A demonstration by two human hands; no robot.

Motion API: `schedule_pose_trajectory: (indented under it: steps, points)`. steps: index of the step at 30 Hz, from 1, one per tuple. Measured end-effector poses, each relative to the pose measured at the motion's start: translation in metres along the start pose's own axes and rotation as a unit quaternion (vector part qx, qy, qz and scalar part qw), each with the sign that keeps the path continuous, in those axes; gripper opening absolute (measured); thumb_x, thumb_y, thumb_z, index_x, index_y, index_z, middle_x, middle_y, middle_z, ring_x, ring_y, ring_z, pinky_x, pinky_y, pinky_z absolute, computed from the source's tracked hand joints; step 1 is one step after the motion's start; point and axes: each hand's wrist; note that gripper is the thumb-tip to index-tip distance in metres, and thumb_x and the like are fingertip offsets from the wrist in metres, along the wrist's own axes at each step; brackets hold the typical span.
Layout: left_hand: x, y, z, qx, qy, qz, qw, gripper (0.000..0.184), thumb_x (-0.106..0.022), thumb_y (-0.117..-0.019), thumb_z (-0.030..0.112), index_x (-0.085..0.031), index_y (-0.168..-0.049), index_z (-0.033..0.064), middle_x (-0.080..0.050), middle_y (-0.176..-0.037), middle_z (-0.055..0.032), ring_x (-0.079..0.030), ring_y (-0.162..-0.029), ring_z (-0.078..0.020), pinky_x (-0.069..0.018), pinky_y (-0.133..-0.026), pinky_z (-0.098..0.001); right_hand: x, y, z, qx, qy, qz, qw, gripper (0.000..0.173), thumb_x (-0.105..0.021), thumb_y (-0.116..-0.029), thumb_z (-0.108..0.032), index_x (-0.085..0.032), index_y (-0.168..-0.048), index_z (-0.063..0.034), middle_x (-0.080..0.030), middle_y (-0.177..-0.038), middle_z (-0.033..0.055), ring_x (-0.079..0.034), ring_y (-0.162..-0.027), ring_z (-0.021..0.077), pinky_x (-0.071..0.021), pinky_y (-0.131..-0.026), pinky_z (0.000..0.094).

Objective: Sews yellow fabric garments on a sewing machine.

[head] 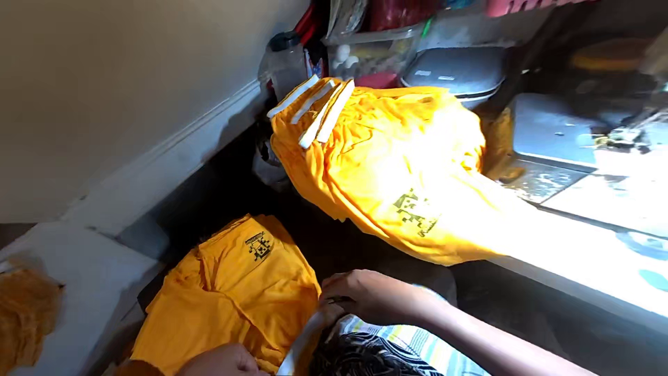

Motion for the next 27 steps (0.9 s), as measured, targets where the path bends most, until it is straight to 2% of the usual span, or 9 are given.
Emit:
schedule_pose_trajectory:
  steps: [3,6,8,10,12,16,19,23,27]
  points:
    - [0.049,0.010,0.057,0.034,-0.149,0.068,0.986,0.045,-0.053,-0.1068,0.035,-0.075,-0.103,-0.0035,-0.074,-0.099,-0.0202,-0.071,-0.096,-0.0358,-0.0527,-0.093,-0.0593,0.014,0.052,0.001,0.033,-0.041,0.090,0.995,0.026,-0.053,-0.1048,-0.012,-0.072,-0.122,-0.0108,-0.070,-0.119,0.0128,-0.068,-0.107,0.0280,-0.0537,-0.093,0.0504]
    - [0.086,0.005,0.122,-0.120,-0.207,0.221,0.945,0.035,-0.055,-0.1054,0.033,-0.074,-0.113,0.0047,-0.074,-0.103,-0.0133,-0.072,-0.095,-0.0261,-0.0566,-0.090,-0.0500,0.015,0.110,0.012,0.005,-0.095,0.151,0.984,0.024,-0.054,-0.1051,-0.015,-0.074,-0.118,-0.0097,-0.073,-0.103,0.0111,-0.069,-0.090,0.0205,-0.0555,-0.084,0.0414]
    - [0.094,-0.022,0.170,-0.264,-0.251,0.332,0.870,0.034,-0.053,-0.1046,0.037,-0.075,-0.115,0.0130,-0.074,-0.110,-0.0034,-0.070,-0.102,-0.0150,-0.0582,-0.091,-0.0398,0.012,0.146,0.023,-0.034,-0.141,0.210,0.967,0.024,-0.054,-0.1049,-0.015,-0.073,-0.120,-0.0089,-0.073,-0.098,0.0083,-0.068,-0.086,0.0135,-0.0560,-0.081,0.0341]
    - [0.089,-0.061,0.225,-0.359,-0.283,0.428,0.780,0.028,-0.057,-0.1012,0.036,-0.076,-0.105,0.0160,-0.073,-0.107,-0.0014,-0.068,-0.105,-0.0187,-0.0557,-0.091,-0.0453,0.008,0.177,0.032,-0.060,-0.201,0.290,0.934,0.027,-0.052,-0.1023,-0.012,-0.071,-0.121,-0.0079,-0.072,-0.102,0.0039,-0.067,-0.088,0.0068,-0.0558,-0.083,0.0274]
    - [0.071,-0.100,0.283,-0.409,-0.276,0.468,0.733,0.019,-0.065,-0.0954,0.029,-0.075,-0.094,0.0137,-0.070,-0.100,-0.0042,-0.067,-0.101,-0.0237,-0.0560,-0.087,-0.0484,0.004,0.201,0.033,-0.067,-0.259,0.389,0.881,0.029,-0.050,-0.1006,-0.009,-0.071,-0.120,-0.0079,-0.070,-0.101,-0.0033,-0.064,-0.087,-0.0011,-0.0543,-0.080,0.0188]
    - [0.003,-0.176,0.364,-0.422,-0.286,0.460,0.727,0.032,-0.069,-0.0918,0.038,-0.073,-0.086,0.0069,-0.070,-0.096,-0.0119,-0.068,-0.098,-0.0317,-0.0578,-0.081,-0.0504,-0.007,0.231,0.029,-0.152,-0.346,0.535,0.755,0.023,-0.053,-0.1016,-0.018,-0.073,-0.113,-0.0173,-0.062,-0.079,-0.0150,-0.045,-0.056,-0.0083,-0.0374,-0.050,0.0106]
    - [-0.037,-0.215,0.381,-0.333,-0.371,0.452,0.740,0.052,-0.057,-0.0967,0.052,-0.075,-0.109,0.0048,-0.072,-0.115,-0.0178,-0.066,-0.115,-0.0413,-0.0539,-0.086,-0.0599,-0.021,0.246,0.040,-0.147,-0.339,0.590,0.718,0.023,-0.052,-0.1028,-0.020,-0.073,-0.113,-0.0158,-0.061,-0.076,-0.0125,-0.042,-0.051,-0.0061,-0.0347,-0.046,0.0117]
    - [-0.034,-0.220,0.373,-0.315,-0.354,0.461,0.750,0.024,-0.065,-0.0942,0.021,-0.076,-0.105,0.0031,-0.074,-0.113,-0.0159,-0.068,-0.112,-0.0380,-0.0551,-0.092,-0.0533,-0.036,0.256,0.056,-0.138,-0.348,0.628,0.682,0.024,-0.052,-0.1028,-0.019,-0.073,-0.114,-0.0133,-0.062,-0.076,-0.0100,-0.040,-0.049,-0.0049,-0.0340,-0.044,0.0124]
    - [-0.018,-0.209,0.366,-0.365,-0.279,0.442,0.770,0.019,-0.062,-0.0954,0.015,-0.078,-0.099,0.0054,-0.076,-0.097,-0.0104,-0.073,-0.099,-0.0281,-0.0587,-0.087,-0.0453,-0.022,0.237,0.060,-0.167,-0.352,0.636,0.666,0.024,-0.052,-0.1027,-0.019,-0.072,-0.113,-0.0117,-0.063,-0.078,-0.0106,-0.041,-0.050,-0.0049,-0.0335,-0.044,0.0129]
Point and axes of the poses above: each hand's wrist, its own y-axis away from the middle knuckle, its own x-axis out of the back of the hand, z = x × y
